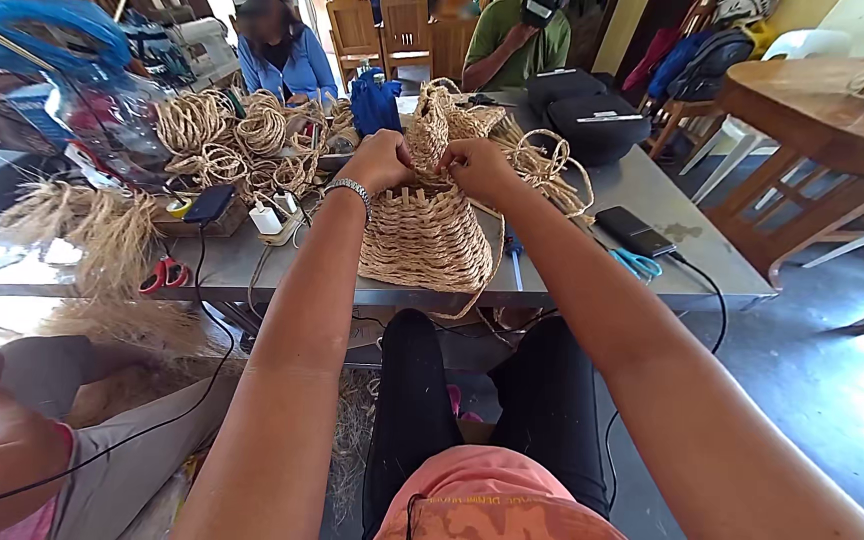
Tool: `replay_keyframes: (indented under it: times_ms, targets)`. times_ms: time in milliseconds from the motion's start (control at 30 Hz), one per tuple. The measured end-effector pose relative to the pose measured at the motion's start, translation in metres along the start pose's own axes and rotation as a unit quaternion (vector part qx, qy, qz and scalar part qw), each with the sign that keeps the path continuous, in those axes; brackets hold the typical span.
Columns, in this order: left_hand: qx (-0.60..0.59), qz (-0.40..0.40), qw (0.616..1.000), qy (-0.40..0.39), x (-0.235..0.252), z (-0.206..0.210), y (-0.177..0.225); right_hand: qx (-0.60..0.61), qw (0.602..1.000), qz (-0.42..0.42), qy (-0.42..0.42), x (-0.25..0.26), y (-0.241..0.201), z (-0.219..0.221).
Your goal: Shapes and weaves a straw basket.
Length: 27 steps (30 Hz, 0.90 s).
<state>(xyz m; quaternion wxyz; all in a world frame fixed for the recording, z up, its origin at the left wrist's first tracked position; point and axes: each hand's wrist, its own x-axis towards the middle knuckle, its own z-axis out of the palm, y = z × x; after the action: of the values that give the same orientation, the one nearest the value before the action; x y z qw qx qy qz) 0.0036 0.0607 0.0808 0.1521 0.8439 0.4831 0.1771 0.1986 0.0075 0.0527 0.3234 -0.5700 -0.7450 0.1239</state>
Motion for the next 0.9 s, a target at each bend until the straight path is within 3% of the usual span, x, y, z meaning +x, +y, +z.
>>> replay_keyframes:
  times_ms: [233,467,633,900]
  targets:
    - [0.005,-0.008,0.999,0.03,0.002,0.005,0.001,-0.009,1.0,0.0,0.023,-0.006,-0.002,0.002]
    - [-0.002,0.002,1.0,0.027,0.004,0.004,-0.001,0.098,0.994,0.041,0.023,-0.018,-0.004,-0.001]
    - [0.008,-0.027,0.999,0.035,0.003,0.007,0.004,0.047,0.999,-0.001,0.021,-0.012,-0.001,-0.007]
    - [0.06,-0.068,0.996,0.021,0.001,0.005,0.011,-0.061,0.995,0.084,-0.004,0.0,-0.027,-0.018]
